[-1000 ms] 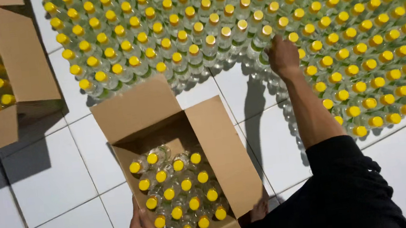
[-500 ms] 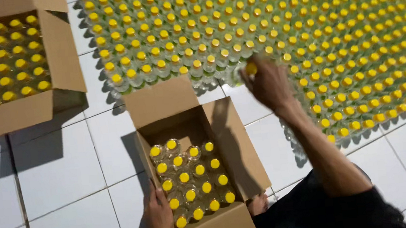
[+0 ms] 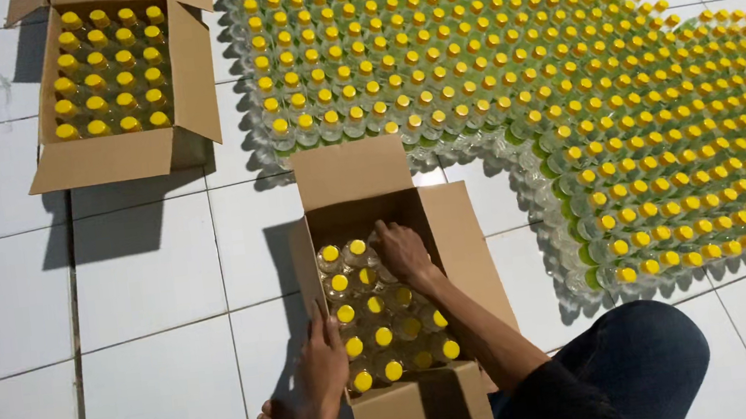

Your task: The person sits on a tiled floor and packs small plastic bottles with yellow caps into cardboard boxes. They pick up bottles from a large floor pile and place them into the boxes, filling one box before moving to another.

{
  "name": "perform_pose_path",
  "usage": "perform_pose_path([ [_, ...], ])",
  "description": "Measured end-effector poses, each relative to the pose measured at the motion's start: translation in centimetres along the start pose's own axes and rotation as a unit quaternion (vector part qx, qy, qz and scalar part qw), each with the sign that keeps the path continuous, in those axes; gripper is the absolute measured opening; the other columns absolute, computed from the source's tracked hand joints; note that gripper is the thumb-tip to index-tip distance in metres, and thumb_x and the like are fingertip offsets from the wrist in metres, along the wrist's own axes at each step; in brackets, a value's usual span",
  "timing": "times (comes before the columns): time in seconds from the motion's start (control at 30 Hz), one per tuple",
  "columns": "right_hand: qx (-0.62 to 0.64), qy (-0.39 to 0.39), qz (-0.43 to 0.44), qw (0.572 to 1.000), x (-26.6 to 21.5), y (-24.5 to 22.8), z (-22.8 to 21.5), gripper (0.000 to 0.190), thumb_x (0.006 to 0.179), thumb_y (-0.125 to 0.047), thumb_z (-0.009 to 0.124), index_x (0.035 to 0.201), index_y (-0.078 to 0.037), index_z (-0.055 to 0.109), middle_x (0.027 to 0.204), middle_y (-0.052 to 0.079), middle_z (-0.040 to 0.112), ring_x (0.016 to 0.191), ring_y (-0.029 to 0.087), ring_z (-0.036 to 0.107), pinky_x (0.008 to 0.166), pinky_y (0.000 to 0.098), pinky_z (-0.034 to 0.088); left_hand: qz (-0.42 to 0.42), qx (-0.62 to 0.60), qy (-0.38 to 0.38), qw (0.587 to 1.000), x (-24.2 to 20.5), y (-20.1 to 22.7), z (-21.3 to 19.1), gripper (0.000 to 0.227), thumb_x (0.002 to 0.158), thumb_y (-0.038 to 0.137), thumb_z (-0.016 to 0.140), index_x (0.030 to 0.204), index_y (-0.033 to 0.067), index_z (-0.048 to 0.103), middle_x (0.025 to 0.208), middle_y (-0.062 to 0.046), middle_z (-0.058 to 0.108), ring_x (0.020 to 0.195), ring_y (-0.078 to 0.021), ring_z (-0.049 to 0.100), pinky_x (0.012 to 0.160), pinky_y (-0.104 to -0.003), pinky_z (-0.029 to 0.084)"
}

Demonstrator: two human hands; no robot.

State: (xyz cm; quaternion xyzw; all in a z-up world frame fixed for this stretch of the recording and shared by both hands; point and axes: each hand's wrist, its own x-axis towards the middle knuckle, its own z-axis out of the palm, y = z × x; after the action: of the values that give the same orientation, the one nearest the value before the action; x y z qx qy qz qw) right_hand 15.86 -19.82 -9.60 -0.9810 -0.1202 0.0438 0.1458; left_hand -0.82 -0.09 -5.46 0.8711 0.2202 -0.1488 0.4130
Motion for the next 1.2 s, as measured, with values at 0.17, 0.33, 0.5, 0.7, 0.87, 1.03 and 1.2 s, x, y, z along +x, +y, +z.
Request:
perform_pose_path([
  [0.17,0.027,-0.021,0.038,0.999,1.0,1.7,2.5,0.025,0.092,-0.023,0.062,0.110,-0.006,0.056,0.086,0.024,0.069,0.075,0.052,0.066,0.064,0.0597,0.049,-0.031,0.005,-0.006,0.999,-0.2,0.5,-0.4,0.063,0.102,0.053,0.030,0.162,0.0322,0.036,0.135,-0.005,0.067,0.109,-0.0406,0.068,0.081,-0.055,0.053],
  [0.33,0.014,-0.017,0.027,0.999,0.8,2.7,5.0,0.026,0.091,-0.006,0.063,0.116,-0.001,0.055,0.084,0.020,0.068,0.068,0.042,0.068,0.052,0.0519,0.051,-0.037,-0.012,-0.002,0.999,0.3,0.3,0.4,0.062,0.102,0.050,0.033,0.161,0.0332,0.036,0.159,-0.002,0.050,0.130,-0.0407,0.058,0.096,-0.054,0.049],
  [0.5,0.077,-0.090,0.092,0.989,1.4,2.3,-7.3,0.039,0.100,-0.045,0.049,0.132,-0.023,0.051,0.105,0.018,0.074,0.092,0.046,0.070,0.074,0.0594,0.052,-0.116,0.023,-0.021,0.993,-0.1,2.5,-0.7,0.066,0.102,0.053,0.031,0.165,0.0352,0.035,0.132,-0.014,0.068,0.116,-0.0401,0.064,0.089,-0.048,0.052],
  [0.7,0.095,0.117,0.163,0.975,6.5,20.6,-12.0,0.021,0.095,-0.025,0.063,0.110,-0.017,0.074,0.094,0.021,0.076,0.089,0.048,0.070,0.073,0.0574,0.052,-0.137,0.111,-0.003,0.984,0.0,2.7,-0.4,0.060,0.101,0.046,0.031,0.159,0.0350,0.044,0.141,-0.016,0.063,0.128,-0.0495,0.055,0.105,-0.056,0.042],
  [0.87,0.187,0.053,0.348,0.917,8.6,27.4,-20.2,0.035,0.105,-0.024,0.057,0.138,-0.010,0.056,0.115,0.017,0.071,0.079,0.025,0.067,0.069,0.0419,0.056,-0.149,0.113,0.122,0.975,1.2,-0.3,2.4,0.055,0.102,0.044,0.041,0.155,0.0396,0.054,0.128,-0.009,0.072,0.111,-0.0382,0.066,0.095,-0.047,0.051],
  [1.03,0.115,0.018,0.347,0.931,11.4,35.4,-14.8,0.056,0.105,-0.034,0.061,0.152,-0.007,0.046,0.137,0.019,0.063,0.115,0.036,0.065,0.093,0.0539,0.054,-0.110,0.128,0.171,0.971,0.7,-1.3,2.9,0.054,0.102,0.042,0.040,0.152,0.0380,0.061,0.103,-0.019,0.076,0.085,-0.0419,0.069,0.076,-0.048,0.054],
  [1.2,0.011,0.100,0.257,0.961,11.7,36.9,-11.5,0.023,0.103,-0.013,0.069,0.113,0.003,0.056,0.095,0.031,0.068,0.085,0.053,0.066,0.059,0.0607,0.049,-0.129,0.092,0.163,0.974,0.1,0.4,2.4,0.053,0.105,0.034,0.044,0.155,0.0284,0.060,0.098,-0.017,0.076,0.082,-0.0325,0.065,0.073,-0.043,0.048],
])
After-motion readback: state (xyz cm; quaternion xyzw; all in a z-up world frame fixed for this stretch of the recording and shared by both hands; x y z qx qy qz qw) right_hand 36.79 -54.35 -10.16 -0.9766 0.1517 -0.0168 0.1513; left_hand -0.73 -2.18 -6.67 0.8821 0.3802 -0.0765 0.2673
